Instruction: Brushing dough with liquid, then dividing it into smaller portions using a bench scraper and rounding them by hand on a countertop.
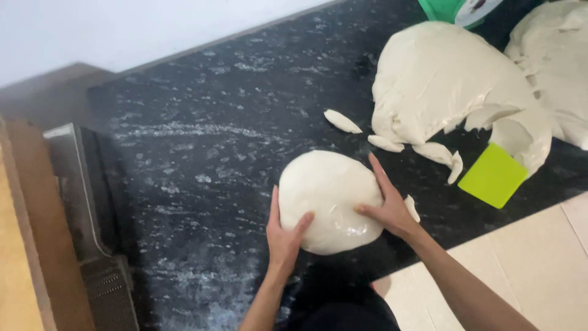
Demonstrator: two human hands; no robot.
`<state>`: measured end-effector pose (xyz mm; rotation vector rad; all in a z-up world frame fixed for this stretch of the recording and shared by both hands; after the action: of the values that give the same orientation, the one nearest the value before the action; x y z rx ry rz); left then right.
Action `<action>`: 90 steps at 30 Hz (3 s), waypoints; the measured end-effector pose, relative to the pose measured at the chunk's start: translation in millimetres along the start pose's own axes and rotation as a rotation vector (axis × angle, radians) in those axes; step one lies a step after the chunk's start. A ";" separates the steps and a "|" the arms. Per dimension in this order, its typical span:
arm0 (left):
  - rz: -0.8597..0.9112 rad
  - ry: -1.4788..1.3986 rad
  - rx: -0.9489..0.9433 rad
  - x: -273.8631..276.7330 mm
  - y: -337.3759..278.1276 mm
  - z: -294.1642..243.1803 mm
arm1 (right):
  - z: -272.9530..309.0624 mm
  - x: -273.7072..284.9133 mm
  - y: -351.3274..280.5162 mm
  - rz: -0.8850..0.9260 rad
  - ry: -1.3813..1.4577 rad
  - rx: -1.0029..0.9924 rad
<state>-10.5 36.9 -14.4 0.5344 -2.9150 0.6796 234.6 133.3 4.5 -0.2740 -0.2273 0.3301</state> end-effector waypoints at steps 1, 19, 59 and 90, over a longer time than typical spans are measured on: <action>-0.040 -0.039 0.041 -3.6 1.0 7.4 | 0.2 -1.0 0.5 -0.045 0.012 -0.059; 0.035 0.781 -0.788 -86.8 135.0 -103.1 | -5.2 192.5 -77.9 -0.934 -0.624 0.311; 0.161 0.379 -0.675 -353.0 4.8 -347.8 | 75.1 359.5 91.9 -0.385 0.513 0.306; 0.203 0.614 -0.304 -330.5 44.6 -284.8 | 219.4 451.0 284.2 -0.188 -0.582 0.351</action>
<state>287.1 304.7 164.4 -0.0139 -2.4286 0.3241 510.9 598.4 203.4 0.1985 -0.7542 0.2510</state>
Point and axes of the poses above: each hand's wrist, its own y-axis towards the middle knuckle, its own x-axis out of the back of the hand, z = x × y, the point moved 7 cm from there along y, towards the middle knuckle, and after that the axes turned 6 degrees about y, right-handed, at the moved point
